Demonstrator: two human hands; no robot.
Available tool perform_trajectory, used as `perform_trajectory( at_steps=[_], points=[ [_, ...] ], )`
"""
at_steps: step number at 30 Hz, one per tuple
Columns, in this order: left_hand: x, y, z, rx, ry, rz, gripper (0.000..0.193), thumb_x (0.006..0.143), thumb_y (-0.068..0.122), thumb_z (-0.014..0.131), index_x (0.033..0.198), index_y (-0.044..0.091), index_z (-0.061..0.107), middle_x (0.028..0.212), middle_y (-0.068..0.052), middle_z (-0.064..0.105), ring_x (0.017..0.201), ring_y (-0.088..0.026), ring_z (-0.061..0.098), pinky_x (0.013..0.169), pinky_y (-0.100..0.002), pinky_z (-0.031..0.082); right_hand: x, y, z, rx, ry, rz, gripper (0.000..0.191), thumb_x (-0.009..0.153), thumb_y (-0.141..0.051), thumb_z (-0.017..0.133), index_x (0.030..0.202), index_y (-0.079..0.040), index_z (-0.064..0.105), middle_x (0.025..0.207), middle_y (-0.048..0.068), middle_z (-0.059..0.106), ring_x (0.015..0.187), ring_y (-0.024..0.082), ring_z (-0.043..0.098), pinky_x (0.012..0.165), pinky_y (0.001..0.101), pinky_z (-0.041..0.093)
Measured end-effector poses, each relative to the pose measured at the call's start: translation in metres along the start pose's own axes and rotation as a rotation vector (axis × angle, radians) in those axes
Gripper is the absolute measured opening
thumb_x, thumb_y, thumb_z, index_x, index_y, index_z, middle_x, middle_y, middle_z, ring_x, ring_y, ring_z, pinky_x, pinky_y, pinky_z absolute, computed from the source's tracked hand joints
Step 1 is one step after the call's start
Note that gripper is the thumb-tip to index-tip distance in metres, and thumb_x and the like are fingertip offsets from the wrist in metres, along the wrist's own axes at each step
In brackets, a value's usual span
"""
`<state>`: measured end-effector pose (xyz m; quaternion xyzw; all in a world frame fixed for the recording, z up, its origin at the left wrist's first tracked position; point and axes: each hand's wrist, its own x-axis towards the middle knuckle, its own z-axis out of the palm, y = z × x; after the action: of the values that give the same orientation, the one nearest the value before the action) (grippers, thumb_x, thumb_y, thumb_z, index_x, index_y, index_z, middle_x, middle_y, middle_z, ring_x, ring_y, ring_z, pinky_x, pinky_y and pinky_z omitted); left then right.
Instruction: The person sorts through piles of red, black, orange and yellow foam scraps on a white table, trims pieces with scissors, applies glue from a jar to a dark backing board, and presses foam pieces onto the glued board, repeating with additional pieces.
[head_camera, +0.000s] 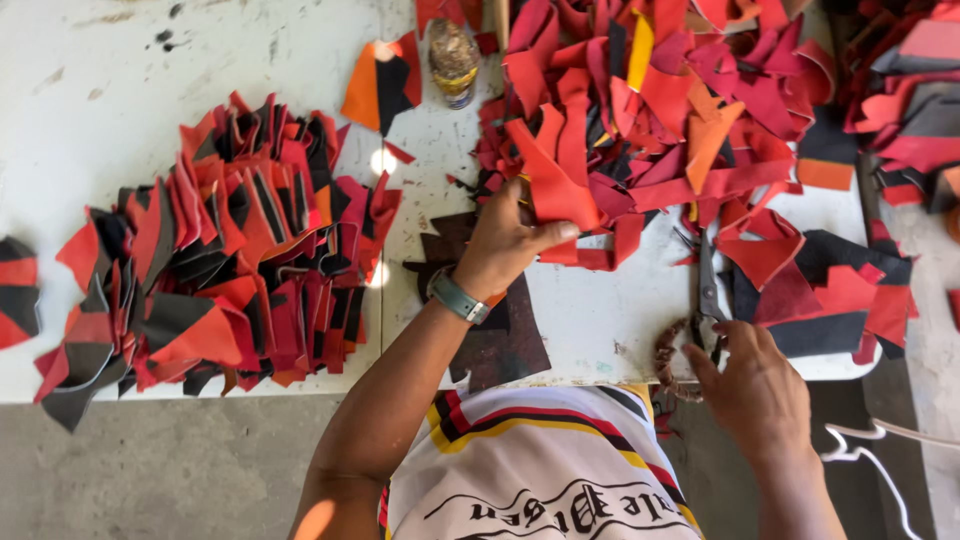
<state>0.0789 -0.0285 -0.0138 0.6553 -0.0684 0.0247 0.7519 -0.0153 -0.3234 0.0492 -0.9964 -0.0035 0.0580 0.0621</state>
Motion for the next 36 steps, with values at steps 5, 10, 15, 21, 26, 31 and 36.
perform_trajectory(
  at_steps=[5, 10, 15, 21, 26, 31, 36],
  points=[
    [0.008, 0.007, -0.012, 0.108, 0.014, -0.087, 0.038, 0.103, 0.026, 0.073, 0.128, 0.001, 0.059, 0.092, -0.004, 0.062, 0.081, -0.012, 0.052, 0.07, -0.028, 0.046, 0.005, 0.008, 0.016, 0.08, -0.021, 0.084, 0.065, 0.074, -0.05, 0.08, 0.115, -0.002, 0.065, 0.108, 0.02, 0.069, 0.089, 0.039, 0.07, 0.073, 0.048, 0.057],
    [0.004, 0.017, -0.034, 0.143, 0.112, 0.052, 0.046, 0.094, 0.023, 0.077, 0.122, 0.005, 0.045, 0.099, -0.002, 0.064, 0.087, -0.007, 0.066, 0.072, -0.024, 0.055, -0.011, -0.005, 0.01, 0.021, -0.137, 0.16, 0.063, 0.079, -0.062, 0.076, 0.109, -0.007, 0.066, 0.108, 0.014, 0.072, 0.092, 0.035, 0.073, 0.079, 0.0453, 0.058],
    [0.004, 0.031, -0.033, 0.148, 0.032, 0.152, 0.022, 0.103, 0.008, 0.076, 0.122, 0.0, 0.068, 0.11, -0.005, 0.07, 0.096, -0.007, 0.063, 0.085, -0.022, 0.053, -0.01, -0.01, 0.005, 0.092, -0.075, 0.122, 0.077, 0.069, -0.061, 0.08, 0.118, -0.003, 0.062, 0.111, 0.018, 0.071, 0.089, 0.038, 0.073, 0.073, 0.046, 0.058],
    [-0.003, 0.058, -0.018, 0.101, -0.082, 0.02, 0.057, 0.091, -0.003, 0.067, 0.146, 0.007, 0.056, 0.134, 0.002, 0.061, 0.074, -0.001, 0.043, 0.057, -0.017, 0.04, -0.002, 0.006, 0.01, 0.065, -0.246, 0.292, 0.088, 0.072, -0.062, 0.083, 0.13, -0.003, 0.057, 0.099, 0.022, 0.077, 0.096, 0.037, 0.074, 0.086, 0.0449, 0.058],
    [0.001, 0.057, -0.009, 0.085, -0.102, 0.107, 0.056, 0.094, -0.007, 0.064, 0.147, 0.008, 0.056, 0.136, 0.001, 0.056, 0.084, 0.001, 0.051, 0.064, -0.016, 0.047, -0.001, 0.038, 0.034, 0.129, -0.198, 0.267, 0.068, 0.076, -0.047, 0.083, 0.123, -0.003, 0.063, 0.097, 0.019, 0.079, 0.093, 0.036, 0.076, 0.083, 0.0444, 0.059],
    [0.005, 0.051, -0.009, -0.015, -0.143, 0.181, 0.049, 0.099, -0.004, 0.066, 0.146, 0.007, 0.059, 0.129, 0.002, 0.055, 0.088, 0.001, 0.05, 0.069, -0.018, 0.05, 0.004, 0.091, 0.05, 0.596, -0.275, 0.397, 0.034, 0.082, -0.022, 0.081, 0.108, -0.002, 0.071, 0.081, 0.014, 0.075, 0.068, 0.024, 0.072, 0.062, 0.0386, 0.057],
    [0.011, 0.058, 0.0, 0.036, -0.111, 0.131, 0.048, 0.094, 0.003, 0.072, 0.141, 0.006, 0.062, 0.119, 0.003, 0.059, 0.071, 0.001, 0.041, 0.055, -0.017, 0.037, -0.004, 0.08, 0.057, 1.065, -0.062, 0.198, 0.029, 0.075, -0.008, 0.085, 0.077, 0.0, 0.057, 0.065, 0.004, 0.063, 0.056, 0.013, 0.062, 0.051, 0.0299, 0.048]
  ],
)
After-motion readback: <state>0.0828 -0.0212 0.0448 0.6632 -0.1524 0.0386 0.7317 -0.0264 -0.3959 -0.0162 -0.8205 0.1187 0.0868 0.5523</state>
